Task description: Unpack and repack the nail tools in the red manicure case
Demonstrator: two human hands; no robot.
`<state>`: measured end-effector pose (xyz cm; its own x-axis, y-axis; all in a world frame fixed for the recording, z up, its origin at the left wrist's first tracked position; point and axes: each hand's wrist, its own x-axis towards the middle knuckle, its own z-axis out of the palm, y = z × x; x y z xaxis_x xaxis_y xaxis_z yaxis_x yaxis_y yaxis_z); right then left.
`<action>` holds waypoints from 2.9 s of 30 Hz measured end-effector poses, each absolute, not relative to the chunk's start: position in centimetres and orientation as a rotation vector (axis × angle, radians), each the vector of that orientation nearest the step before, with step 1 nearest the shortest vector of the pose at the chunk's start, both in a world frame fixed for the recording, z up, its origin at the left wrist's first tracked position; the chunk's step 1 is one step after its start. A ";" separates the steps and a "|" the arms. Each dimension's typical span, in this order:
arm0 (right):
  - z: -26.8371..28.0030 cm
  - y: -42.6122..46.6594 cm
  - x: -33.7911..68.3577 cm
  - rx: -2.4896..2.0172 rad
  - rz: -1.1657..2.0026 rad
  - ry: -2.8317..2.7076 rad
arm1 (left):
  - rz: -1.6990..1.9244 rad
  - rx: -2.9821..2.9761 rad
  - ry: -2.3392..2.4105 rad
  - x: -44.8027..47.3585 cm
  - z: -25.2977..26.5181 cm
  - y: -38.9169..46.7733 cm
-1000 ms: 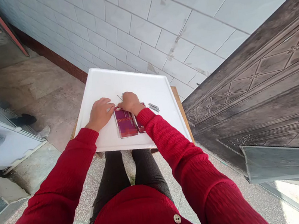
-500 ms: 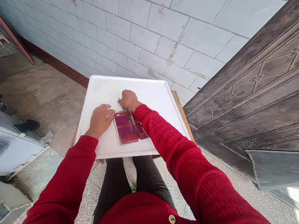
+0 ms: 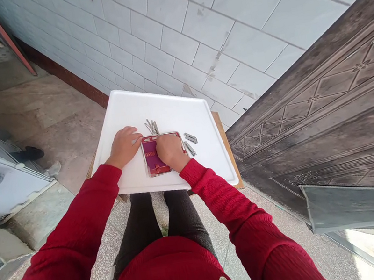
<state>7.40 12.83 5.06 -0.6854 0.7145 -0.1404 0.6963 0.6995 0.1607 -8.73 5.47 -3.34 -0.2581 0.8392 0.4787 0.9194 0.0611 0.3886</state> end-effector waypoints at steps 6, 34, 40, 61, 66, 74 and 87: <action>4.5 11.6 7.6 1.197 0.088 2.718 | -0.966 -1.828 -2.196 -8.6 -3.3 5.3; 4.8 14.4 5.3 1.235 -0.179 2.621 | -0.990 -1.840 -2.180 -8.6 -3.7 5.4; 4.8 14.5 6.0 1.289 -0.438 2.628 | -1.020 -1.841 -2.168 -8.7 -3.9 5.5; 5.1 14.8 6.1 1.221 -0.451 2.601 | -0.997 -1.831 -2.200 -8.4 -3.5 5.2; 4.4 14.9 6.2 1.241 -0.232 2.685 | -0.971 -1.831 -2.200 -8.4 -3.3 5.2; 3.9 15.3 5.8 1.245 -0.150 2.740 | -0.979 -1.829 -2.202 -8.5 -3.5 5.3; 5.2 21.2 0.3 1.296 -0.358 2.864 | -0.994 -1.827 -2.206 -8.7 -3.4 5.1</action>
